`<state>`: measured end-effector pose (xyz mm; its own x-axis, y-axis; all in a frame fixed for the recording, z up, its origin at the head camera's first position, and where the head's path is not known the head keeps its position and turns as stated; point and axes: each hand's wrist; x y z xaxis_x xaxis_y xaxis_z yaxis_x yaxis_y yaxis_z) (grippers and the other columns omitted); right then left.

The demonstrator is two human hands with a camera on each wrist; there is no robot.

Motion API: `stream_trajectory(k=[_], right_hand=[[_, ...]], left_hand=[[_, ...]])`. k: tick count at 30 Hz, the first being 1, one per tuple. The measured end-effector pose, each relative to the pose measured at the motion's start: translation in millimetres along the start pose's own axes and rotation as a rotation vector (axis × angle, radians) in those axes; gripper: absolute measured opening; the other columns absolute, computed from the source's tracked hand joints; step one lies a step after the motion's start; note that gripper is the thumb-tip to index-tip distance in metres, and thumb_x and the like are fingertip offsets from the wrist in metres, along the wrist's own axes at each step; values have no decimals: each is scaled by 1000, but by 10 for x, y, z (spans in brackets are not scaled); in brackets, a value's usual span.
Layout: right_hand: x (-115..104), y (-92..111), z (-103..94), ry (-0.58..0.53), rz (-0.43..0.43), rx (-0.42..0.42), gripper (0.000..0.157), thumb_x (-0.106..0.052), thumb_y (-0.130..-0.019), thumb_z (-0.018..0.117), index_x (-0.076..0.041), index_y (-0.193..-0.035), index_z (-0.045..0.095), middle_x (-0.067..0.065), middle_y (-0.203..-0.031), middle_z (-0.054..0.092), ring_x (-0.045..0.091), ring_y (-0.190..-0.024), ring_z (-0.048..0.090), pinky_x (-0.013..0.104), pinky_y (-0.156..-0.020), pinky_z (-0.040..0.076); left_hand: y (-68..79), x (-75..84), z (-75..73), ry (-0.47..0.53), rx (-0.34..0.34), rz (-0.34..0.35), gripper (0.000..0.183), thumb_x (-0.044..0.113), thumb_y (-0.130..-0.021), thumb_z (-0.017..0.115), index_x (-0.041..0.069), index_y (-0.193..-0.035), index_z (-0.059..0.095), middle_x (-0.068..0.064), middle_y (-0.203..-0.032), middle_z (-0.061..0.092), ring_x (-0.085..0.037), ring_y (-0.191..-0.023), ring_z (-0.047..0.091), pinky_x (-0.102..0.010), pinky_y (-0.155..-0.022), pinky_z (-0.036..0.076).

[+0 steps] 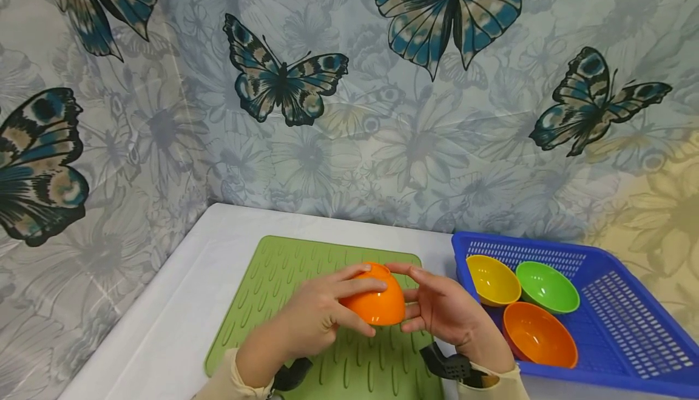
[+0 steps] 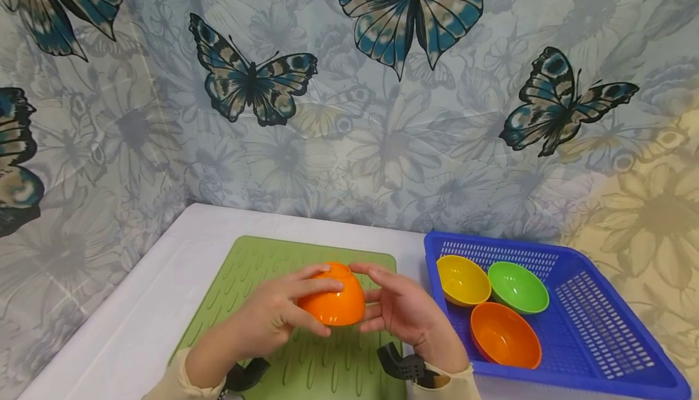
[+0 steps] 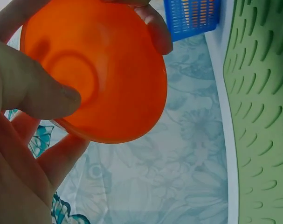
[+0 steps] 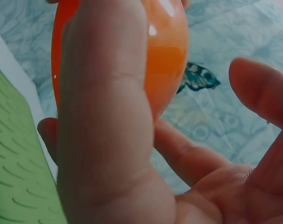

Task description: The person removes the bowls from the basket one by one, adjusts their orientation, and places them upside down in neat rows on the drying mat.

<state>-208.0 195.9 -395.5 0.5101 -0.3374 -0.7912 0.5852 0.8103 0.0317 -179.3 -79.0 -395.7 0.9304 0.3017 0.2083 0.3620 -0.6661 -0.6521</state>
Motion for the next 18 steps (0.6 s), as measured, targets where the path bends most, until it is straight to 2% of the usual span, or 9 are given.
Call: stream_trajectory(k=[8,11,14,18], right_hand=[[13,-19,-23,94,26,31,44,-30,-111,24,-12,-144,47,21,-120,64,29,-92,71,37,-75,58],[18,-21,-21,120,36,40,41,-31,-111,25,-13,-141,47,20,-119,65,30,-92,71,37,-75,58],[17,-21,-13,154,43,66,38,-31,-111,27,-13,-137,49,19,-118,66,31,-91,71,37,-73,58],[11,-23,-3,211,51,122,33,-29,-111,31,-12,-133,50,18,-115,67,32,-88,71,37,-69,58]], left_hand=[[-8,26,39,-48,-89,21,61,-16,-55,68,32,-89,83,10,-142,54,-22,-141,36,-36,-111,33],[-5,33,47,-84,-105,42,61,-15,-55,70,33,-90,83,11,-142,54,-21,-141,36,-39,-110,34],[-9,44,60,-78,-126,48,61,-16,-56,70,33,-90,82,11,-142,53,-19,-141,35,-44,-109,36],[-25,59,85,-59,-154,50,57,-15,-62,72,33,-91,82,10,-142,54,-18,-142,33,-49,-108,36]])
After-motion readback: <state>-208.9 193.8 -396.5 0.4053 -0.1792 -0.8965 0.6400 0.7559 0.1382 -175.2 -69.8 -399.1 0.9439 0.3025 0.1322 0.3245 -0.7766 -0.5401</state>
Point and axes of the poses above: each hand's wrist, its own y-axis away from the middle knuckle, its own z-axis out of the palm, x = y × z
